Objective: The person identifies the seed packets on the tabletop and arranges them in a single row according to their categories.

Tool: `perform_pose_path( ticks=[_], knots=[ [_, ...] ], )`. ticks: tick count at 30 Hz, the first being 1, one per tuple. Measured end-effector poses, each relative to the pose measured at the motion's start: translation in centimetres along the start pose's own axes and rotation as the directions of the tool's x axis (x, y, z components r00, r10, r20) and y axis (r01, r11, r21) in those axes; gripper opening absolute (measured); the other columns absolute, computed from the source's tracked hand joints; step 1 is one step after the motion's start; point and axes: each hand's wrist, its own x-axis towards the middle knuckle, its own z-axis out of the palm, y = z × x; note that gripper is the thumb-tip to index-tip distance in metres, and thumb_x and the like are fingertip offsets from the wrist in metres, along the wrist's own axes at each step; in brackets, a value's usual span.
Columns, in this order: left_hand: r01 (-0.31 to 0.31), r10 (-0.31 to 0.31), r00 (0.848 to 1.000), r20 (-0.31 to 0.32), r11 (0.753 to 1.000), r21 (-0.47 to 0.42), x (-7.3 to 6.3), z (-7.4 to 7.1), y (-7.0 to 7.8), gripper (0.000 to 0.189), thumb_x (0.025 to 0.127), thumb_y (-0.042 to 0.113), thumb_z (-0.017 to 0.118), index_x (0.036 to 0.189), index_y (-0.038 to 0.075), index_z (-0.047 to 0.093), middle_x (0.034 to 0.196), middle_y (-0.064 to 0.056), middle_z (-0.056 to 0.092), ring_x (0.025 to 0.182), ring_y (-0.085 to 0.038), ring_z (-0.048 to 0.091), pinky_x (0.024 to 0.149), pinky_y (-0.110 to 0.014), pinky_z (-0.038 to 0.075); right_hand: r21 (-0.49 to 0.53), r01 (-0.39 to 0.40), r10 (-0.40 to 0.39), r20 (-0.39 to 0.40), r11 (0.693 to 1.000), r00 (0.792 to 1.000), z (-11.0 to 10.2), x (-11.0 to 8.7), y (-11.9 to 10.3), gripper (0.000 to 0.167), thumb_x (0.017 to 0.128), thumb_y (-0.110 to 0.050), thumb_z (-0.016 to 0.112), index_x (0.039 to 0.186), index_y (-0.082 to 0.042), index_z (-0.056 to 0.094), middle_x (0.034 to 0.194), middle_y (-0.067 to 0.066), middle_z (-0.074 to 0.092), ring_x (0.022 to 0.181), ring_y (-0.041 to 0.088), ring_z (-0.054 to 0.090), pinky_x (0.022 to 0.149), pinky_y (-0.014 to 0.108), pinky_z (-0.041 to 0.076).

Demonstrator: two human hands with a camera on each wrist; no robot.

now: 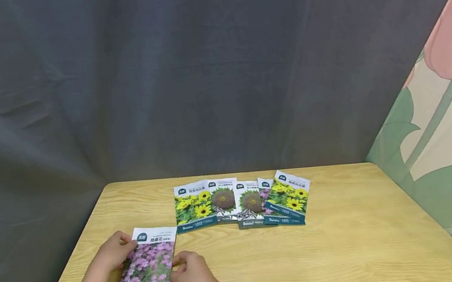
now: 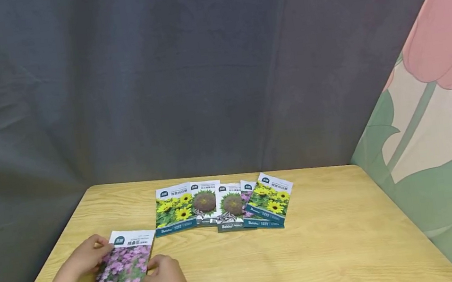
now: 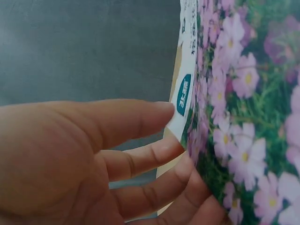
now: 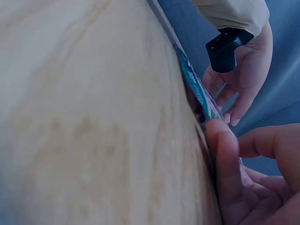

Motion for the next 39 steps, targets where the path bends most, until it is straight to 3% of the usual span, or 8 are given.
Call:
perform_pose_path(
  ticks=[3,6,12,18,30,33,39],
  knots=[
    [-0.002,0.002,1.0,-0.001,1.0,0.006,-0.1,0.2,0.1,0.024,0.099,0.012,0.057,0.107,-0.009,0.051,0.097,-0.023,0.056,0.083,-0.031,0.054,0.064,-0.039,0.054,0.009,-0.024,0.024,0.0,1.0,1.0,-0.2,0.0,0.1,0.019,0.087,0.011,0.061,0.104,0.004,0.062,0.063,0.008,0.067,0.04,0.013,0.059,0.038,0.025,0.052],
    [0.022,-0.023,1.0,-0.008,1.0,-0.012,-0.1,0.2,0.2,0.016,0.098,0.008,0.057,0.102,-0.006,0.051,0.09,-0.017,0.053,0.08,-0.028,0.053,0.063,-0.036,0.052,0.01,-0.035,0.035,0.005,0.999,0.999,-0.4,0.3,0.2,0.018,0.088,0.01,0.062,0.104,0.003,0.062,0.063,0.009,0.067,0.041,0.015,0.061,0.038,0.025,0.052],
    [0.064,-0.064,0.998,0.001,0.998,-0.028,-0.3,-0.4,-0.7,0.011,0.098,0.004,0.056,0.091,-0.002,0.05,0.085,-0.015,0.051,0.076,-0.026,0.052,0.06,-0.033,0.052,0.014,-0.04,0.039,0.011,0.999,0.999,0.0,0.4,0.2,0.018,0.088,0.01,0.063,0.105,0.003,0.062,0.064,0.009,0.067,0.04,0.013,0.06,0.039,0.026,0.053],
    [0.1,-0.1,0.995,0.032,0.995,-0.01,-0.3,-0.6,-0.8,0.012,0.098,0.003,0.055,0.089,-0.003,0.05,0.082,-0.014,0.049,0.076,-0.026,0.051,0.059,-0.032,0.052,0.001,-0.013,0.013,-0.01,1.0,1.0,0.4,0.3,0.2,0.017,0.086,0.01,0.062,0.101,0.001,0.062,0.06,0.005,0.065,0.038,0.007,0.055,0.038,0.023,0.051],
    [0.089,-0.09,0.996,0.018,0.995,0.044,-0.5,0.1,-0.6,0.015,0.096,0.004,0.056,0.084,0.001,0.048,0.07,-0.007,0.044,0.057,-0.017,0.042,0.055,-0.029,0.043,-0.074,0.025,-0.028,-0.04,0.997,0.999,0.6,-0.2,0.5,0.019,0.086,0.006,0.066,0.1,-0.004,0.061,0.058,0.0,0.062,0.038,0.005,0.053,0.037,0.021,0.048],
    [0.063,-0.064,0.998,0.006,0.996,0.066,-0.6,0.2,-0.5,0.014,0.096,0.004,0.056,0.084,0.001,0.049,0.065,-0.006,0.043,0.055,-0.016,0.041,0.054,-0.03,0.041,-0.091,0.036,-0.04,-0.048,0.995,0.998,0.6,-0.2,0.6,0.02,0.085,0.006,0.066,0.101,-0.003,0.061,0.058,-0.001,0.062,0.037,0.005,0.053,0.037,0.021,0.047],
    [0.071,-0.07,0.997,-0.013,0.995,0.072,-0.5,0.4,-0.5,0.013,0.094,0.004,0.057,0.086,0.001,0.048,0.062,-0.005,0.043,0.054,-0.017,0.041,0.054,-0.03,0.037,-0.115,0.051,-0.059,-0.062,0.992,0.996,0.6,-0.1,0.8,0.023,0.085,0.006,0.067,0.105,-0.003,0.061,0.058,-0.003,0.061,0.037,0.003,0.052,0.037,0.021,0.048]
  ],
)
